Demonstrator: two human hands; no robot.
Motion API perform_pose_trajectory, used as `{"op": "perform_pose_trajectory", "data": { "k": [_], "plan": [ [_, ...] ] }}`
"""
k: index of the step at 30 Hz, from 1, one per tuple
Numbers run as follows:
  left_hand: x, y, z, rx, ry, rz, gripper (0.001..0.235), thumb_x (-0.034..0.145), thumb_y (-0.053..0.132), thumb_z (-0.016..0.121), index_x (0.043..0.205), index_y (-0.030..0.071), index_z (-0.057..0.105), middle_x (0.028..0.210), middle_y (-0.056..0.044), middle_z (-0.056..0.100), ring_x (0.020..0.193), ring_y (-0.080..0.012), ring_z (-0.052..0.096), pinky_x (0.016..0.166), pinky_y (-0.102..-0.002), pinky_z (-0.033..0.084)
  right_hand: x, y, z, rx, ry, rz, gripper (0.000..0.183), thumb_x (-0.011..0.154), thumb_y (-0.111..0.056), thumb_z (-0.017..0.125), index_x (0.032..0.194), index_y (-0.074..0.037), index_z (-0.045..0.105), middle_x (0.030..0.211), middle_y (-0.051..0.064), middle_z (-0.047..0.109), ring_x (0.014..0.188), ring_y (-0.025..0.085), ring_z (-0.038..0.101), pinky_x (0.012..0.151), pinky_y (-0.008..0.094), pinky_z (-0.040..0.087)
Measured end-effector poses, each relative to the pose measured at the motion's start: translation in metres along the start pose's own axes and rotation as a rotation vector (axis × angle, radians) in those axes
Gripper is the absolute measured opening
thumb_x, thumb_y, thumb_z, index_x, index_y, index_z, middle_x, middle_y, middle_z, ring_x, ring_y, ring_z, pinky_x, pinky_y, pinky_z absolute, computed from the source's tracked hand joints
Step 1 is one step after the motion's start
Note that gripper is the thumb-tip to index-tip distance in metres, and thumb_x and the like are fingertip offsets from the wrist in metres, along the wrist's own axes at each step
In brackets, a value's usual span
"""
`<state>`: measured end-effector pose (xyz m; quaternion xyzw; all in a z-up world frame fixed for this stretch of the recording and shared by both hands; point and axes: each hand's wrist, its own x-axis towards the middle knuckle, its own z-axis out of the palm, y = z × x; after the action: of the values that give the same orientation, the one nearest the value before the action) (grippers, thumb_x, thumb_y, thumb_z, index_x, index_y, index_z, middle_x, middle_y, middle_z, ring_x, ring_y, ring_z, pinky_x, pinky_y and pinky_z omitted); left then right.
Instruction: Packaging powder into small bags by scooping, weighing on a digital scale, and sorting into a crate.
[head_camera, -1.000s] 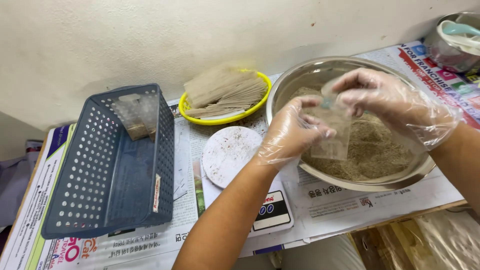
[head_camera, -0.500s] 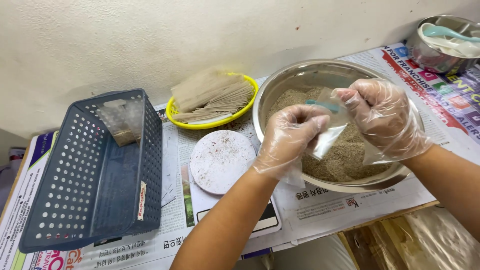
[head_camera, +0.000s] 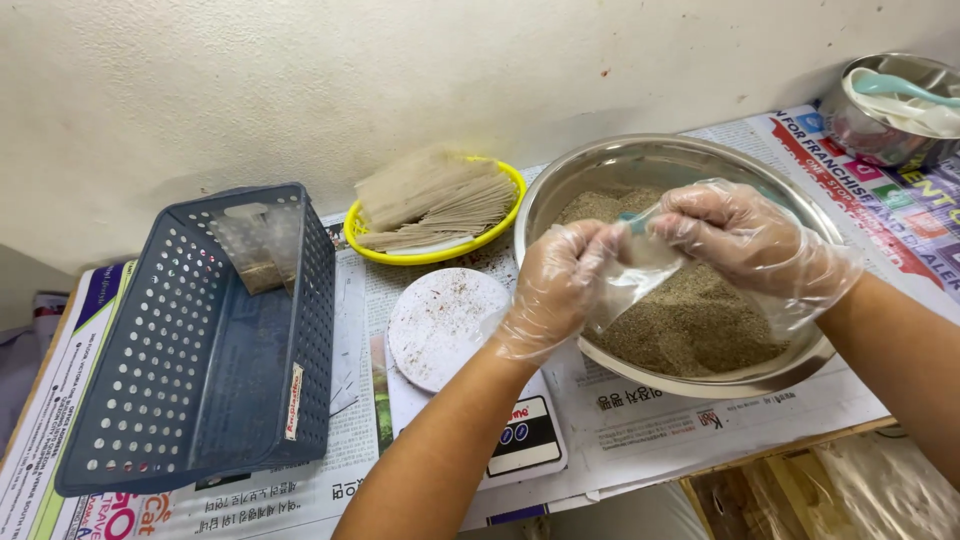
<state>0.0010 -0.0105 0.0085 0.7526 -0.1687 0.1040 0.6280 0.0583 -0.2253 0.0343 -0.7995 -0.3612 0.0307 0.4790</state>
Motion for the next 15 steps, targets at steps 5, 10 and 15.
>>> {"op": "perform_pose_trajectory", "data": {
  "k": [5, 10, 15],
  "plan": [
    [0.007, 0.014, -0.007, -0.110, -0.057, -0.187, 0.031, 0.075, 0.027, 0.085, 0.099, 0.011, 0.073, 0.101, -0.004, 0.076, 0.087, -0.0137, 0.071, 0.074, -0.025, 0.061, 0.001, 0.011, 0.004, -0.215, 0.249, -0.219, 0.018, 0.102, -0.010, 0.061, 0.101, 0.002, 0.075, 0.091, 0.014, 0.075, 0.079, 0.022, 0.071, 0.069, 0.032, 0.057],
    [0.004, 0.006, -0.004, -0.107, -0.022, -0.003, 0.008, 0.094, 0.014, 0.067, 0.094, 0.008, 0.072, 0.084, -0.004, 0.072, 0.072, -0.0131, 0.065, 0.064, -0.027, 0.055, 0.009, -0.003, 0.004, -0.261, 0.205, -0.173, 0.025, 0.101, -0.017, 0.060, 0.104, 0.001, 0.077, 0.091, 0.015, 0.078, 0.078, 0.022, 0.074, 0.067, 0.031, 0.061],
    [0.003, 0.005, -0.021, 0.276, 0.009, 0.125, 0.007, 0.092, 0.004, 0.069, 0.089, 0.010, 0.071, 0.083, -0.004, 0.076, 0.067, -0.0145, 0.071, 0.051, -0.025, 0.062, 0.029, 0.003, -0.021, -0.160, -0.187, 0.123, 0.060, 0.107, -0.043, 0.029, 0.077, -0.009, 0.069, 0.068, 0.005, 0.064, 0.058, 0.018, 0.061, 0.052, 0.029, 0.055]
  ]
}}
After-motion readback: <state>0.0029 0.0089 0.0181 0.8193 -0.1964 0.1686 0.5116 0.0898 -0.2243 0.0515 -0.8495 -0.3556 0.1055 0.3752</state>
